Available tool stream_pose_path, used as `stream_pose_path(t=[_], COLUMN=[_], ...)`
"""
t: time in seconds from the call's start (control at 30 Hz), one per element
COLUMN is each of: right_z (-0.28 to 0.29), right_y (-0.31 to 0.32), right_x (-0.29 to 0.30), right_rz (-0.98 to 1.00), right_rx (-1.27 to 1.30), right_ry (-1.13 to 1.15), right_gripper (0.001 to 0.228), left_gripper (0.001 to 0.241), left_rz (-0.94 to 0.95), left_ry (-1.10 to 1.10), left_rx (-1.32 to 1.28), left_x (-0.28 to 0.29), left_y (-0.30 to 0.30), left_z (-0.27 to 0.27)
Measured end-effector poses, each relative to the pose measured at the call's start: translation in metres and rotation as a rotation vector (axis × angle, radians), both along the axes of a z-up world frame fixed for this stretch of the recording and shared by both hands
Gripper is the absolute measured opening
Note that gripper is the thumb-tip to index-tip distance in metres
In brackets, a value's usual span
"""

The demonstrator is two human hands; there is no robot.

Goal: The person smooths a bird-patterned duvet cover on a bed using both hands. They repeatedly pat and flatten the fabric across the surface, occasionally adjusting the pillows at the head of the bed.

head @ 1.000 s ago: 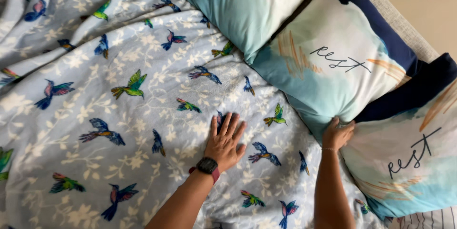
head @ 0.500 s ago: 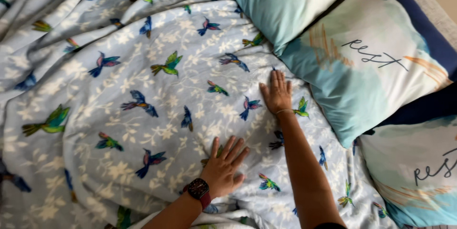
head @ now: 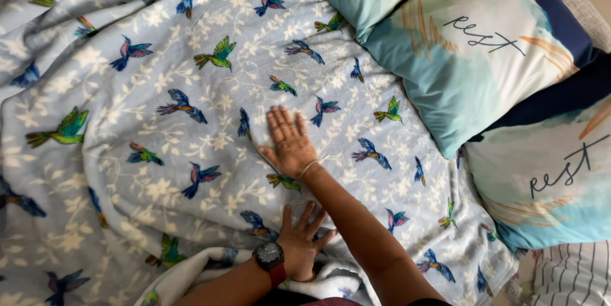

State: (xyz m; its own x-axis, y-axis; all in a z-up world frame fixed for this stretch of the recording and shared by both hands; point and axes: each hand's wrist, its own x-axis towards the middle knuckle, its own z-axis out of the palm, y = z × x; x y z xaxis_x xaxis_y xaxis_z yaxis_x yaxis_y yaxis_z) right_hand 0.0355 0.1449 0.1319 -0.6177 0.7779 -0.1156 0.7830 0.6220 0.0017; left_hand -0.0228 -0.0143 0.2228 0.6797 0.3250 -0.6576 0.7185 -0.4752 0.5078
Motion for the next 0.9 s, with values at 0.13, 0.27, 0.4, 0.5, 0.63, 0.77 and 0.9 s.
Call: stream_pose_path(t=[0.13,0.27,0.4,0.5,0.63,0.77,0.9], right_z=[0.008,0.055,-0.009,0.010,0.002,0.045,-0.027], right_y=[-0.046,-0.073,0.003,-0.010,-0.077,-0.114,-0.040], right_x=[-0.023,0.015,0.183,0.236,0.179,0.119,0.225], right_rz=[0.099,0.007,-0.518,-0.776,-0.290,-0.184,-0.364], right_rx=[-0.173,-0.629,0.041,0.053,0.430,-0.280,0.107], right_ry=[0.116,0.714,0.771,0.214,0.334,0.147,0.686], right_gripper=[0.083,0.063,0.064,0.083,0.076,0.083,0.061], left_gripper=[0.074,0.069,0.065,0.059,0.058,0.060,0.066], left_rz=[-0.056,-0.020,-0.053,-0.079,-0.089,0.001,0.422], left_ry=[0.092,-0.011,-0.076,-0.037,-0.032,-0.101,-0.567], left_rx=[0.007,-0.028,-0.094,-0.064,-0.105,-0.085,-0.085], left_x=[0.008,0.004,-0.002,0.003,0.011,0.011,-0.009], left_y=[-0.020,-0.032,-0.030,-0.033,-0.026,-0.022,-0.001], left_z=[-0.012,-0.027,-0.023,-0.017,-0.011,-0.029,-0.088])
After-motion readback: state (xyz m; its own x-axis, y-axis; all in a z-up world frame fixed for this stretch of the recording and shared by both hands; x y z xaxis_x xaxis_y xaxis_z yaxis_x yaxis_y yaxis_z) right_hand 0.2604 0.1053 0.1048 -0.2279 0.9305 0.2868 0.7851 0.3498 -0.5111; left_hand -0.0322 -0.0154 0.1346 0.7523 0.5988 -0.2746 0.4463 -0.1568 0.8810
